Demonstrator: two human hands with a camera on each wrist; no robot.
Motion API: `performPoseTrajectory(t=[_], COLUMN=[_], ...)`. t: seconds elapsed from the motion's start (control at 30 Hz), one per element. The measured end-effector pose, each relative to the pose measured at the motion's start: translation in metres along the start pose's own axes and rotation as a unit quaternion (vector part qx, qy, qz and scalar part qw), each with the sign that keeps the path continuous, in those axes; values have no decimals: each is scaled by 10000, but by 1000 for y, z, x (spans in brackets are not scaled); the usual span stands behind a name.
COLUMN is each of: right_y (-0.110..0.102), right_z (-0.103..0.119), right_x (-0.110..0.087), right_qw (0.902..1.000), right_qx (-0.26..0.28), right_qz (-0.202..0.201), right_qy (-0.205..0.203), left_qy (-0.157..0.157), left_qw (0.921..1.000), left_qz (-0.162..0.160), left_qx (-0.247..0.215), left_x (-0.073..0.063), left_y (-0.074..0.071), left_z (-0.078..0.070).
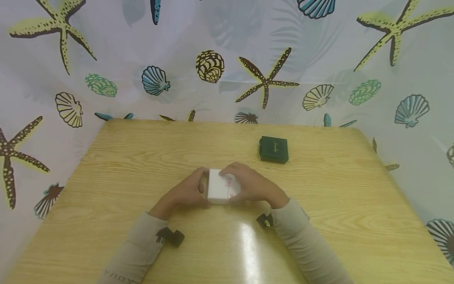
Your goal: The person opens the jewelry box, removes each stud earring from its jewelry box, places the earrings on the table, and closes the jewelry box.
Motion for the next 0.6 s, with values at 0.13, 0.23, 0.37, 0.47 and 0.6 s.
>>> performPoseTrajectory(t=[0.13,0.23,0.37,0.47,0.6], right_y=[-2,-4,-8,-14,-24], right_z=[2,2,1,1,5], right_x=[0,1,0,0,3], right_qw=[9999,9998,9996,9994,9992], right_qx=[96,162,248,312,373], right_qz=[-47,-73,-104,-120,-145], right_qy=[-5,-27,71,108,-22], left_qy=[50,109,216,211,199], left_qw=[9999,9994,9988,9990,9992], left_qz=[-24,-50,-49,-63,-89], left_qx=[-117,-325,-432,-386,-341], left_x=[1,2,3,3,0], left_y=[1,2,5,5,2], left_z=[2,5,6,6,6])
Point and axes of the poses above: each hand's wrist, its own x-axis towards the middle knuckle, its own y-axis out of the palm, z = x × y, the point moved 1 cm from there along x, towards the middle knuckle, and after that the axes turned 14 degrees about x, right-handed, at the moved point
